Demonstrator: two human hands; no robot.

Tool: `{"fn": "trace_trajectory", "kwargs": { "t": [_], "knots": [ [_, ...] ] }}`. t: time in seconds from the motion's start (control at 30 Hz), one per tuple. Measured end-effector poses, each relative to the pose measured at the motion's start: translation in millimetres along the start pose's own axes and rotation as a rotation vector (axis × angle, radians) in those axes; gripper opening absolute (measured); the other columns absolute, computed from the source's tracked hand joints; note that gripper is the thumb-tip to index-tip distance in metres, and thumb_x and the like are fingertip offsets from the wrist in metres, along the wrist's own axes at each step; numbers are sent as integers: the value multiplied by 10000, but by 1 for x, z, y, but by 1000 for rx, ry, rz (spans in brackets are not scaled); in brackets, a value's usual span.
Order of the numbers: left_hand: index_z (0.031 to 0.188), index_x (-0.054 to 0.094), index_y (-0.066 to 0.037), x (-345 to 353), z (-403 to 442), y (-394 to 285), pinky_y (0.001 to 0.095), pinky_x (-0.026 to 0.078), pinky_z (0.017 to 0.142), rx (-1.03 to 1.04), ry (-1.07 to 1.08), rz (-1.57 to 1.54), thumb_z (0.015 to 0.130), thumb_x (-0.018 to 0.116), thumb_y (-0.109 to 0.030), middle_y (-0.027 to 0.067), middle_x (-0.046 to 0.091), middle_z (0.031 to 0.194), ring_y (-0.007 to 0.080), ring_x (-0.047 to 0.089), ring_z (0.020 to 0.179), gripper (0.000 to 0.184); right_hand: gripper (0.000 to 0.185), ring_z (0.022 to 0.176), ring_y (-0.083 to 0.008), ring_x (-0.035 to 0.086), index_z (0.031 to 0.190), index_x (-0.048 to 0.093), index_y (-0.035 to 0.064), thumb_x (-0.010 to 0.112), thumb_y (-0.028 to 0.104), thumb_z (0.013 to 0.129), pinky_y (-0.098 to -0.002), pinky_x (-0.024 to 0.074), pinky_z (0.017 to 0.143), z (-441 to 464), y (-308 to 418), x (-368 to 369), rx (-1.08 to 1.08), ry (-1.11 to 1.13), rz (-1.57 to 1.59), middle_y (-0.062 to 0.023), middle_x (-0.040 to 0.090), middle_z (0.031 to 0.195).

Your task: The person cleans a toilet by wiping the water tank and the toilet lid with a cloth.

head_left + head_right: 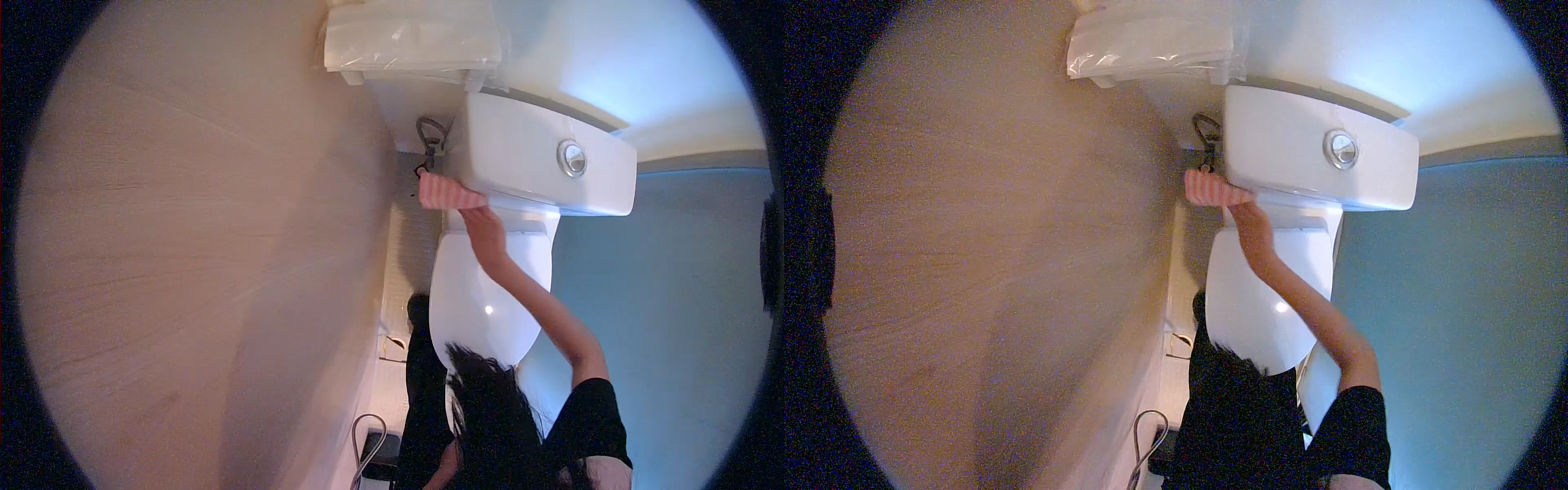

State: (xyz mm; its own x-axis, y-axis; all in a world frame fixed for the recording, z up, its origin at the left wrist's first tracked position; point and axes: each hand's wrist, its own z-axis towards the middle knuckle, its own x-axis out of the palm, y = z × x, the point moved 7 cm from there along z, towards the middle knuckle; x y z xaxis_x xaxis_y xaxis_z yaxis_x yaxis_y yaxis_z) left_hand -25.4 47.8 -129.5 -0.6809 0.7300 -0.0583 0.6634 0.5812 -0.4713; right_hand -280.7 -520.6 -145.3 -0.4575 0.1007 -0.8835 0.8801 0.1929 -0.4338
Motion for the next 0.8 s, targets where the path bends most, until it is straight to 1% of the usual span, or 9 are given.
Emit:
{"fn": "trace_trajectory", "kwargs": {
  "t": [0.03, 0.13, 0.23, 0.33, 0.37, 0.5, 0.57, 0.77, 0.8],
  "knots": [
    [1177, 546, -79, 0, -2, 1, 427, 426, 658, 6, -4, 5, 981, 437, -283, 147, 557, 870, 318, 521, 782, 303, 507, 1363, -145, 397, 1383, 502, 105, 508, 220, 889, -348, 262, 1164, -7, -14, -7, 9, 31, 94, -3, 496, 1428],
    [1183, 551, -93, 4, -2, 3, 408, 423, 630, 18, -19, 11, 984, 433, -288, 124, 553, 845, 291, 517, 749, 302, 388, 1254, -206, 521, 1236, 629, 150, 568, 186, 854, -366, 395, 1078, -34, -62, -35, 17, -405, 411, -59, 595, 1307],
    [1188, 555, -107, 13, -4, 3, 389, 420, 602, 18, -19, 31, 988, 428, -293, 102, 549, 821, 263, 512, 716, 302, 425, 1299, -153, 472, 1319, 541, 67, 505, 162, 906, -332, 354, 1109, -29, -71, 16, -137, -271, 1150, -36, 546, 1378],
    [1194, 560, -120, 14, 2, 4, 370, 418, 574, 17, -21, 58, 992, 423, -299, 79, 545, 796, 236, 508, 682, 302, 411, 1270, -183, 501, 1301, 539, 21, 491, 162, 917, -337, 372, 1100, -12, -45, 144, 22, 168, 1594, -46, 559, 1362],
    [1196, 562, -125, 14, 3, 4, 364, 417, 565, 19, -22, 68, 993, 422, -300, 72, 544, 788, 227, 507, 671, 302, 405, 1261, -191, 509, 1293, 539, 8, 487, 165, 923, -337, 374, 1100, -16, -47, 165, 35, 217, 1730, -51, 561, 1359],
    [1203, 568, -143, 19, -1, 8, 338, 413, 527, 33, -38, 99, 998, 415, -307, 42, 539, 755, 190, 502, 627, 304, 359, 1210, -217, 547, 1239, 572, 9, 493, 175, 931, -359, 385, 1091, -55, -75, 176, 128, 185, 2467, -70, 584, 1311],
    [1207, 571, -152, 24, 0, 9, 326, 411, 508, 54, -54, 115, 1000, 412, -311, 27, 536, 739, 172, 499, 605, 305, 308, 1158, -231, 580, 1185, 634, 79, 527, 158, 908, -410, 412, 1064, -88, -111, 113, 423, 171, 3123, -63, 630, 1227],
    [1218, 581, -180, 31, 0, 22, 287, 406, 452, 246, -153, 202, 1008, 403, -321, -18, 528, 690, 117, 491, 538, 309, 396, 1222, -267, 549, 1292, 508, -31, 500, 202, 973, -408, 388, 1097, -128, -132, 221, 318, 87, 2639, -155, 570, 1325],
    [1220, 582, -184, 34, -1, 29, 281, 405, 442, 327, -203, 228, 1009, 401, -323, -26, 527, 682, 108, 489, 527, 310, 404, 1228, -271, 547, 1291, 507, -35, 498, 217, 975, -412, 381, 1104, -135, -154, 227, 163, -11, 2668, -165, 562, 1333]
  ]
}}
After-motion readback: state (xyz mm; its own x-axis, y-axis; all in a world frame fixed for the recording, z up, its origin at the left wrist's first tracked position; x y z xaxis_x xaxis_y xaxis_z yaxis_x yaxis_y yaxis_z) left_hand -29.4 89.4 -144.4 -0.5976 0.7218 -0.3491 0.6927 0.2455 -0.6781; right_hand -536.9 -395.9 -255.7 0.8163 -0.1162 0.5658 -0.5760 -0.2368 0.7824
